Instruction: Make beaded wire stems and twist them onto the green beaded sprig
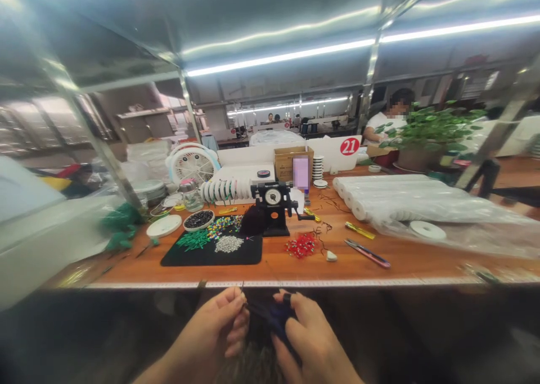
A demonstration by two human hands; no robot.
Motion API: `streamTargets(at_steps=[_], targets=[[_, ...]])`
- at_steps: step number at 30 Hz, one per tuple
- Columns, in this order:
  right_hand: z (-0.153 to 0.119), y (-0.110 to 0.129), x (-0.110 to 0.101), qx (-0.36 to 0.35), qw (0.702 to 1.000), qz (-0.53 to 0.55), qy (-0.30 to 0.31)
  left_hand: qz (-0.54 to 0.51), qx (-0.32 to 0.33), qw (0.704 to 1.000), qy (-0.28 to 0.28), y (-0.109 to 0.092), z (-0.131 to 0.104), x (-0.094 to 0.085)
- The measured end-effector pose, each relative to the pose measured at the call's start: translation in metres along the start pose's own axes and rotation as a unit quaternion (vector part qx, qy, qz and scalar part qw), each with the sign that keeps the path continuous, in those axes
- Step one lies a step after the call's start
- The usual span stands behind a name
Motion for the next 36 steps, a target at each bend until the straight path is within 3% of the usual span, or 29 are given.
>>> streamTargets(at_steps=[4,8,12,17,36], targets=[[0.004,0.001,0.006,0.075,0.989,0.108,0.07,0.028,0.024,0.999,-0.019,0.004,0.003,-0.001],[0.007,0.004,0.012,0.14,0.945,0.275,0.104,0.019,0.098,0.993,-0.069,0.002,0.002,-0.001],[0.006,0.004,0.018,0.202,0.906,0.351,0.126,-0.104,0.064,0.992,-0.017,0.004,0.001,0.0],[0.001,0.001,0.021,0.239,0.887,0.365,0.147,-0.188,0.014,0.982,0.029,0.007,0.0,-0.006],[-0.003,0.001,0.01,0.241,0.879,0.378,0.161,-0.15,0.017,0.987,0.046,0.009,-0.004,-0.008]])
Point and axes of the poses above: each hand's wrist, its own z-axis towards the middle knuckle, its own x-axis out of the palm, y = z × x, the point moved 3 cm from there along z, towards the middle knuckle, and after that the axes turned 6 degrees about y, right-handed, at the moved point
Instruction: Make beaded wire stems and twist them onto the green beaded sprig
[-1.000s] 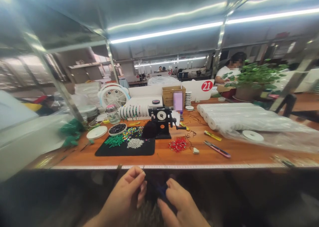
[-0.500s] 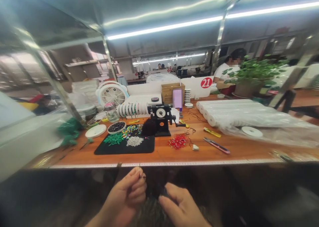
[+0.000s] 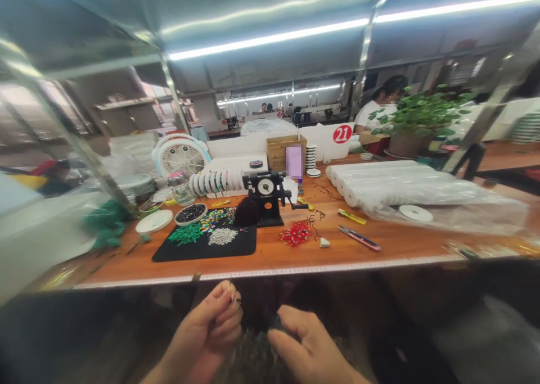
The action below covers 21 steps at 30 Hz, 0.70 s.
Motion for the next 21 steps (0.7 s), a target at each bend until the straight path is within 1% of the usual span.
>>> streamTargets(at_steps=[5,7,9,11,14,16,19,21], targets=[[-0.001,-0.005,-0.001,0.037,0.999,0.007,-0.01,0.032,-0.014,0.999,-0.002,-0.001,0.003,0.001],[-0.001,-0.004,-0.001,0.014,1.0,-0.007,-0.019,0.071,-0.011,0.997,-0.001,-0.002,0.006,0.002],[0.0,0.0,0.0,-0.03,0.999,-0.027,-0.023,0.139,0.007,0.99,-0.013,-0.006,0.009,0.002],[0.0,0.002,0.0,-0.057,0.997,-0.042,-0.029,0.231,0.035,0.971,-0.038,-0.009,0.012,0.003],[-0.001,0.001,-0.001,-0.053,0.996,-0.057,-0.046,0.359,0.068,0.928,-0.068,-0.011,0.014,0.004],[-0.002,0.0,-0.002,-0.05,0.996,-0.052,-0.046,0.396,0.08,0.912,-0.075,-0.011,0.015,0.003],[-0.003,-0.001,-0.003,-0.049,0.998,-0.027,-0.042,0.408,0.094,0.904,-0.086,-0.01,0.014,0.001],[-0.004,-0.001,-0.004,-0.05,0.998,-0.019,-0.042,0.424,0.116,0.894,-0.091,-0.011,0.012,0.0]])
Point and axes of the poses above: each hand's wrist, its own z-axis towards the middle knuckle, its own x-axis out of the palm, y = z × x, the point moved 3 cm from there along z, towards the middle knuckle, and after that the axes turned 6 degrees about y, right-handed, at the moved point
